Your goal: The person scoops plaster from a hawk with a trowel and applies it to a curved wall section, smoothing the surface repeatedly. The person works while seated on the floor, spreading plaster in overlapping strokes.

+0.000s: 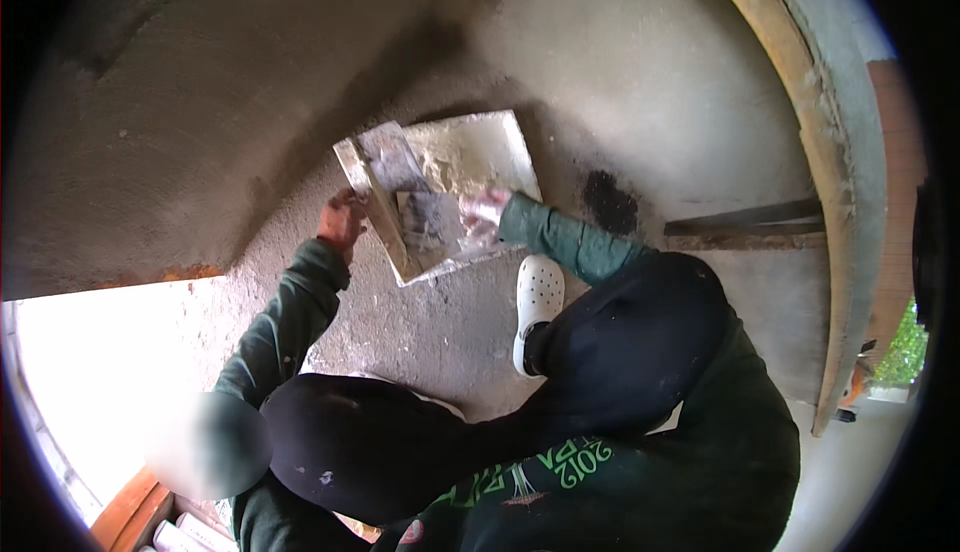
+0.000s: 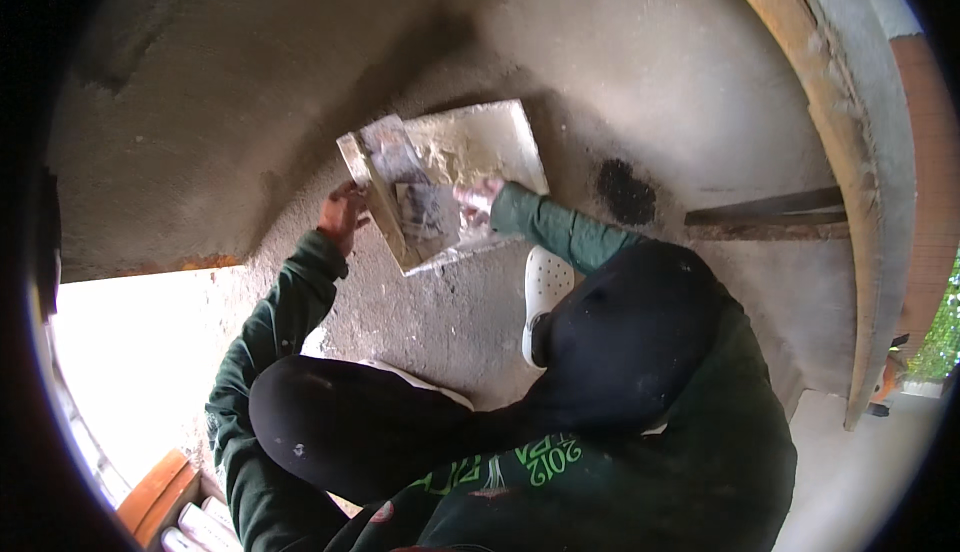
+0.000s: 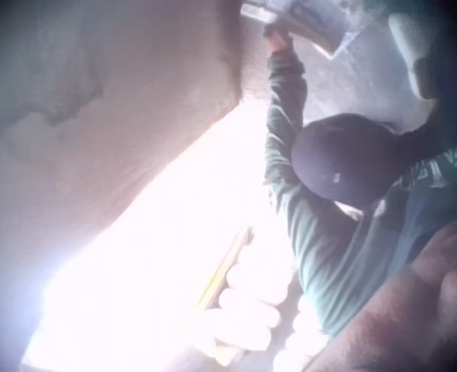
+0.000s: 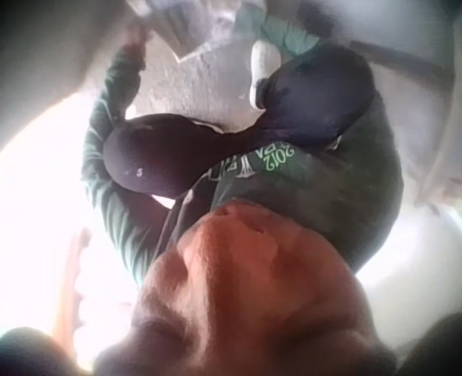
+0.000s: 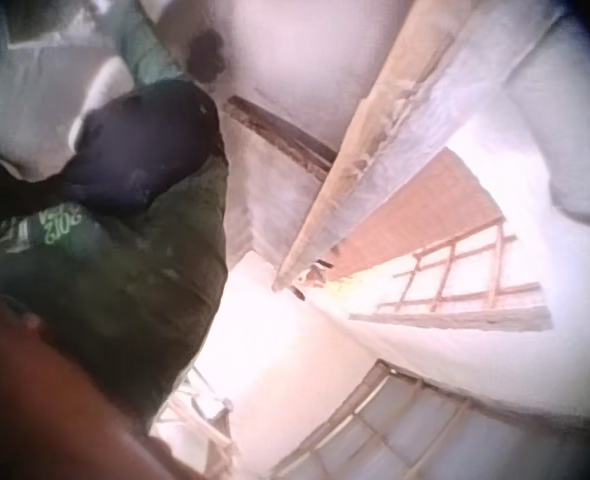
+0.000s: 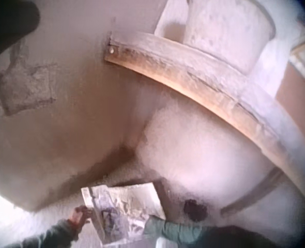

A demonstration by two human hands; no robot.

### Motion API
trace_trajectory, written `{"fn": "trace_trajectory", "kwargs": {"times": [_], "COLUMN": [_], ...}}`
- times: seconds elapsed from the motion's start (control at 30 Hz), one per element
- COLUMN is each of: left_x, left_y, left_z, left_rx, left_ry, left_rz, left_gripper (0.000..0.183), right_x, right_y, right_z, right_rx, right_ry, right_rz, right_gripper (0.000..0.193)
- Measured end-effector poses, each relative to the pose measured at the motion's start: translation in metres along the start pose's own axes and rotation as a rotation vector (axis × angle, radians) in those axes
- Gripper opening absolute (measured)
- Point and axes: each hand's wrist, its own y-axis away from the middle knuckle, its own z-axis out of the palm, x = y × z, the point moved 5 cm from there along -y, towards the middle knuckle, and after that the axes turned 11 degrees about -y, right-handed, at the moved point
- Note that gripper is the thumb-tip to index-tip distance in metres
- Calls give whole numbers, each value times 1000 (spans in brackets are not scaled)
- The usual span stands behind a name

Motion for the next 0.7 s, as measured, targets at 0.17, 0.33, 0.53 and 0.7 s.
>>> {"fn": "trace_trajectory", "kwargs": {"times": [0.17,0.33,0.53,0.7], "left_x": [42,84,91,93], "left_y": [38,46,86,82], "left_z": [2,6,-11,5], "left_rx": [38,73,116,5], "left_ry": [157,44,83,163], "left_rz": [-112,-32,14,138], "left_gripper": [26,26,38,41], "right_x": [-25,21,18,-12], "right_y": [-39,-104,-120,-100], "right_z": [-104,-267,-200,-176], "right_rx": [568,428,168,116], "right_ry": [862,710,299,591], "right_rz": [-567,-413,-555,-766], "right_gripper": [44,39,35,32]}}
